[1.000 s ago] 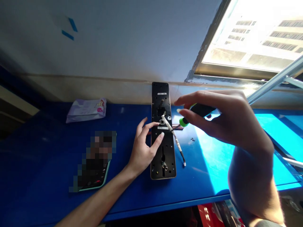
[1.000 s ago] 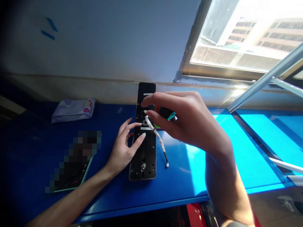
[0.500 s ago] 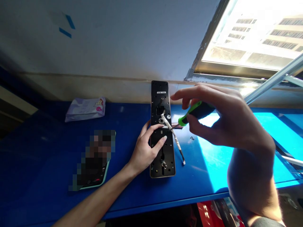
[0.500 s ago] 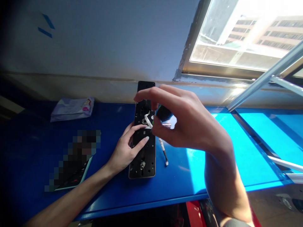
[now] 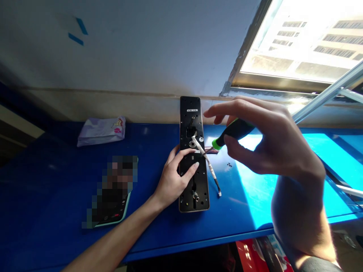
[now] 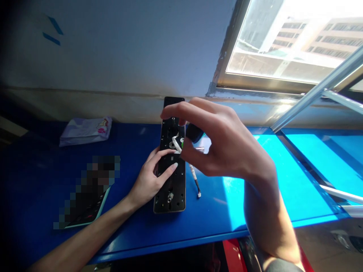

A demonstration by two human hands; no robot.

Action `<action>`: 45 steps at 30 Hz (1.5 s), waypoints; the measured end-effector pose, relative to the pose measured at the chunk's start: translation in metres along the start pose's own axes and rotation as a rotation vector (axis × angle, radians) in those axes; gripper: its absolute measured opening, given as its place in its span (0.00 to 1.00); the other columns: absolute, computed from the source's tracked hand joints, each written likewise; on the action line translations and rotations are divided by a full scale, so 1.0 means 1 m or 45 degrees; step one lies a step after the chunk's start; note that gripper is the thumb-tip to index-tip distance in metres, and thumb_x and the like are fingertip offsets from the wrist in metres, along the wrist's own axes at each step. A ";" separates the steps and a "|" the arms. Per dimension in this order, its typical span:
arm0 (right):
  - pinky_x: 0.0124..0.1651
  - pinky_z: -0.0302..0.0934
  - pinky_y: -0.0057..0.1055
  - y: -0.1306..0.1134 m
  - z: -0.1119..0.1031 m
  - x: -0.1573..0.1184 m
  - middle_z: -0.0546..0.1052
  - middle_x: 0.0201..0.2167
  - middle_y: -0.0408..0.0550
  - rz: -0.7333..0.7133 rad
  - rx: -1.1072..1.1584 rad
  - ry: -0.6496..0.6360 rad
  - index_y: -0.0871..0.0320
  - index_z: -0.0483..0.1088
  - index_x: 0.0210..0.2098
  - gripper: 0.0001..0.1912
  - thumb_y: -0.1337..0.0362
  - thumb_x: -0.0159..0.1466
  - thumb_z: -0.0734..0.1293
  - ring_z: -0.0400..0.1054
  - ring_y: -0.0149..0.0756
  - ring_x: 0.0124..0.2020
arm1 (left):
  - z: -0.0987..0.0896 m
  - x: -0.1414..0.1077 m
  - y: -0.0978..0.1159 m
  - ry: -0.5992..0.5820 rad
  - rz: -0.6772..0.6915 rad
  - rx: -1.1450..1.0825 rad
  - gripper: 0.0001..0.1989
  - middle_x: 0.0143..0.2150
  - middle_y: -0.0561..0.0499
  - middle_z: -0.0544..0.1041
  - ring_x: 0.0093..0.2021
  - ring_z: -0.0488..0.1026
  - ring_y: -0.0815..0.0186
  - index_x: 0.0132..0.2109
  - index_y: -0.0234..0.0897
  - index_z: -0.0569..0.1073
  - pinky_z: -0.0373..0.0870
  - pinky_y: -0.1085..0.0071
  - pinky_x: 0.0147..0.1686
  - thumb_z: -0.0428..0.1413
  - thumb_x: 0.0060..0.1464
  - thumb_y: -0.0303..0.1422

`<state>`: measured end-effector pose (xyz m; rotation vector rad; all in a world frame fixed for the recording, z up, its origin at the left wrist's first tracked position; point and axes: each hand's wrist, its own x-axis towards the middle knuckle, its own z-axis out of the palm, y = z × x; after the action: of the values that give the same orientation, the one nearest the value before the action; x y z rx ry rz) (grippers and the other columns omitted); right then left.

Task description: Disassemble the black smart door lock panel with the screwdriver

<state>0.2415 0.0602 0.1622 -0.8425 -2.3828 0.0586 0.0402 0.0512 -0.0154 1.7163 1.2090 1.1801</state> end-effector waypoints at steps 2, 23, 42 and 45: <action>0.38 0.72 0.36 0.001 0.002 0.000 0.83 0.40 0.46 0.017 0.003 0.040 0.55 0.78 0.49 0.11 0.65 0.67 0.71 0.77 0.37 0.35 | 0.000 0.000 0.001 0.003 0.001 0.016 0.16 0.67 0.47 0.70 0.66 0.71 0.55 0.58 0.49 0.76 0.69 0.55 0.68 0.60 0.65 0.38; 0.43 0.73 0.35 -0.001 -0.001 0.000 0.82 0.46 0.50 -0.007 0.058 -0.020 0.59 0.74 0.57 0.22 0.74 0.64 0.68 0.77 0.36 0.41 | -0.002 -0.001 0.000 -0.001 -0.013 0.017 0.16 0.68 0.48 0.68 0.68 0.69 0.56 0.59 0.50 0.76 0.67 0.56 0.69 0.61 0.65 0.39; 0.31 0.67 0.31 0.003 0.003 0.000 0.81 0.30 0.43 0.026 -0.010 0.088 0.56 0.80 0.41 0.06 0.60 0.69 0.72 0.74 0.31 0.27 | -0.002 -0.001 -0.001 0.002 0.004 0.056 0.16 0.68 0.49 0.68 0.69 0.68 0.56 0.59 0.51 0.76 0.66 0.56 0.71 0.61 0.65 0.39; 0.35 0.71 0.30 0.003 0.003 0.000 0.83 0.38 0.44 -0.007 0.013 0.069 0.56 0.78 0.48 0.10 0.69 0.68 0.69 0.77 0.32 0.33 | -0.002 -0.001 -0.001 -0.002 0.007 0.037 0.16 0.69 0.49 0.67 0.69 0.68 0.56 0.59 0.51 0.76 0.65 0.56 0.71 0.60 0.65 0.39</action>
<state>0.2418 0.0625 0.1592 -0.8223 -2.3321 0.0446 0.0381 0.0509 -0.0164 1.7432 1.2266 1.1696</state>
